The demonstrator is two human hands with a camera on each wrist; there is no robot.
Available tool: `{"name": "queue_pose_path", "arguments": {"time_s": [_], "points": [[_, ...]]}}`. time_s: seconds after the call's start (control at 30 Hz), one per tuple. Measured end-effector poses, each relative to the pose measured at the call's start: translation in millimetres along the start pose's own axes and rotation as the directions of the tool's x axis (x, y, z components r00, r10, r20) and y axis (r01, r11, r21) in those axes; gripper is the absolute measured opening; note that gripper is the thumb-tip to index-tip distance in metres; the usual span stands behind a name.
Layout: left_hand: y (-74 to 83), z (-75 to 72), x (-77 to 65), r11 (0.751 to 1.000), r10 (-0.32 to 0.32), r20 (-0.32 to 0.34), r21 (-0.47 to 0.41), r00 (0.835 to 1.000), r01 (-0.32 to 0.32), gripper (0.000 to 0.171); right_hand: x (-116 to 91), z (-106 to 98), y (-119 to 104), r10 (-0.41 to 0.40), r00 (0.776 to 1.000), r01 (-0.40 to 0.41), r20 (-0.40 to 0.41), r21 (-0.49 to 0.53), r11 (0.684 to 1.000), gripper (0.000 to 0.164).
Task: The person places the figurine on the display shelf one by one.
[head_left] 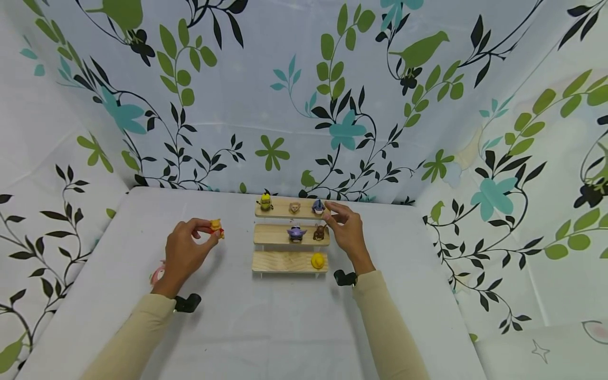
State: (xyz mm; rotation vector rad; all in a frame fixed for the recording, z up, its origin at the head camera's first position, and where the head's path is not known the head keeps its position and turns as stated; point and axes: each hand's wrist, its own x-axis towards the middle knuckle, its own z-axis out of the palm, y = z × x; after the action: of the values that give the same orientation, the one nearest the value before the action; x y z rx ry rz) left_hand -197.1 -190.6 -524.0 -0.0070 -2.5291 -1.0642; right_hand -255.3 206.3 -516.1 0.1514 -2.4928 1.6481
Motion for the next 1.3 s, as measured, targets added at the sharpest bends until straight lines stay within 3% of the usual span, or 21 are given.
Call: {"name": "queue_pose_path", "arguments": {"time_s": [0.8, 1.3], "points": [[40.9, 27.0, 0.0, 0.993, 0.109, -0.013, -0.047, 0.994, -0.109, 0.032, 1.2, 1.6, 1.0, 0.008, 1.000, -0.009, -0.011, -0.032, 0.999, 0.042], [51.8, 48.4, -1.8, 0.985, 0.162, 0.006, -0.061, 0.987, -0.161, 0.034, 1.3, 1.7, 0.8, 0.020, 1.000, -0.020, -0.011, -0.041, 0.999, 0.042]]}}
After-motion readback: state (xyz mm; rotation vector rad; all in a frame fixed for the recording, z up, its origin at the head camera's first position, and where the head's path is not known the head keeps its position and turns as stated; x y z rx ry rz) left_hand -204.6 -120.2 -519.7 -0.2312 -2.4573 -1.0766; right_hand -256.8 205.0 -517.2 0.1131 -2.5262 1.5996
